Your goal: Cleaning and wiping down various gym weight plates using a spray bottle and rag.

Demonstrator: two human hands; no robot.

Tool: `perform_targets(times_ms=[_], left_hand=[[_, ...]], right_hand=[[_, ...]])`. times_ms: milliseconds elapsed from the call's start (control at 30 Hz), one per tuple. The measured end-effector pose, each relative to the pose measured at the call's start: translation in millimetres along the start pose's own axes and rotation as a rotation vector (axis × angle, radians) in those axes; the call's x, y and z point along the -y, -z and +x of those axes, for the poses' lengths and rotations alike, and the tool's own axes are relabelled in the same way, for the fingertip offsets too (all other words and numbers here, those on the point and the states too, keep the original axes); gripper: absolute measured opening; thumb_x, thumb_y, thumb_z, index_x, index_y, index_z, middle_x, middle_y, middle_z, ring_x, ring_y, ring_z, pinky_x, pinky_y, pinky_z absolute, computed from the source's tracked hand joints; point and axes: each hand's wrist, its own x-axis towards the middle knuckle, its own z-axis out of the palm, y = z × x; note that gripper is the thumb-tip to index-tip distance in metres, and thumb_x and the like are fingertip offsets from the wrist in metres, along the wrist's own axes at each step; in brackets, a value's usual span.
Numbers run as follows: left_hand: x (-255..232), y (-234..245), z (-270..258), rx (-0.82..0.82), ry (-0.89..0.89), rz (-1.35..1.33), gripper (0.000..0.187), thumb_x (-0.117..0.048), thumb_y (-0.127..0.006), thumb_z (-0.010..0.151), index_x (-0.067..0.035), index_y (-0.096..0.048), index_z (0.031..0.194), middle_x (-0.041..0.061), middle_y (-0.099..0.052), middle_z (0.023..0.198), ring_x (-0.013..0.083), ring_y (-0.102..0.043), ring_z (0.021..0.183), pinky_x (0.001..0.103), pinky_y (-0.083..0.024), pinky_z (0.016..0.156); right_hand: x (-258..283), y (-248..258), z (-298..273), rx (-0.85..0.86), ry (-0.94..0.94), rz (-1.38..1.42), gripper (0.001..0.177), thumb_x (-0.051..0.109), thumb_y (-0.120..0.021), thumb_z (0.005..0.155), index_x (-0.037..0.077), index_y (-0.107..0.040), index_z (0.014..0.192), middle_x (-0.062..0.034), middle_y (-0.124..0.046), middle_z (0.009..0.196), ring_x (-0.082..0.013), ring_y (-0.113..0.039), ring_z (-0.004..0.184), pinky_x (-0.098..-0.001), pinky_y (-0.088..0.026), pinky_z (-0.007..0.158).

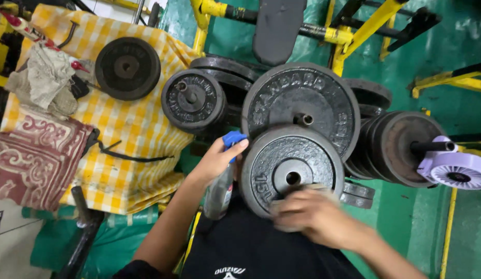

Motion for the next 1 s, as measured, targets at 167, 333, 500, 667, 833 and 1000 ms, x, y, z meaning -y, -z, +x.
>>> perform_targets(times_ms=[167, 333, 500, 667, 833, 1000], left_hand=[[21.2, 11.6, 7.1, 0.099, -0.220, 0.094, 0.024, -0.028, -0.077, 0.096, -0.006, -0.067, 0.100, -0.004, -0.062, 0.080, 0.0082, -0.058, 0.068, 0.028, -0.050, 0.059], [3.0, 3.1, -13.9, 0.104, -0.098, 0.193, 0.025, -0.025, -0.083, 0.083, -0.007, -0.070, 0.096, -0.003, -0.064, 0.074, 0.0082, -0.059, 0.058, 0.026, -0.049, 0.050], [-2.8, 1.9, -24.7, 0.163, -0.065, 0.159, 0.034, -0.018, -0.088, 0.076, -0.004, -0.068, 0.099, 0.000, -0.066, 0.079, 0.0101, -0.062, 0.060, 0.029, -0.052, 0.049], [-4.2, -10.4, -28.2, 0.165, -0.183, 0.215, 0.041, -0.016, -0.088, 0.077, -0.003, -0.067, 0.110, -0.001, -0.068, 0.090, 0.0072, -0.062, 0.073, 0.026, -0.052, 0.062], [0.6, -23.2, -36.4, 0.140, -0.318, 0.188, 0.040, -0.013, -0.085, 0.083, -0.003, -0.067, 0.116, -0.003, -0.071, 0.099, 0.0047, -0.063, 0.084, 0.024, -0.053, 0.072], [-5.0, -30.9, -46.9, -0.003, -0.132, 0.225, 0.038, -0.015, -0.083, 0.079, -0.006, -0.067, 0.112, -0.002, -0.069, 0.083, 0.0072, -0.059, 0.060, 0.026, -0.047, 0.046]], right_hand=[[-12.0, 17.8, -53.3, -0.105, -0.190, 0.003, 0.036, 0.005, -0.080, 0.058, 0.016, -0.080, 0.093, -0.0015, -0.075, 0.113, -0.0253, -0.067, 0.107, -0.0411, -0.049, 0.089], [-27.9, -14.9, -78.8, -0.592, -0.601, 0.070, 0.042, -0.003, -0.074, 0.062, 0.006, -0.075, 0.103, -0.0090, -0.072, 0.110, -0.0251, -0.070, 0.103, -0.0356, -0.056, 0.088], [-33.0, -57.1, -103.6, -0.939, -0.690, -0.153, 0.042, 0.001, -0.076, 0.083, 0.009, -0.068, 0.123, -0.0099, -0.067, 0.121, -0.0266, -0.068, 0.109, -0.0336, -0.054, 0.096], [-55.7, -89.0, -119.3, -0.668, -0.671, -0.380, 0.071, 0.004, -0.078, 0.056, 0.018, -0.069, 0.125, -0.0172, -0.054, 0.143, -0.0352, -0.070, 0.103, -0.0379, -0.057, 0.080], [-75.6, -82.4, -92.6, -0.652, -0.463, -0.569, 0.066, 0.009, -0.083, 0.057, 0.020, -0.074, 0.122, -0.0266, -0.053, 0.144, -0.0256, -0.066, 0.070, -0.0397, -0.054, 0.064], [-59.4, -62.2, -86.8, -0.686, -0.161, -0.647, 0.055, 0.014, -0.079, 0.066, 0.004, -0.072, 0.119, -0.0192, -0.069, 0.127, -0.0266, -0.066, 0.074, -0.0377, -0.052, 0.064]])
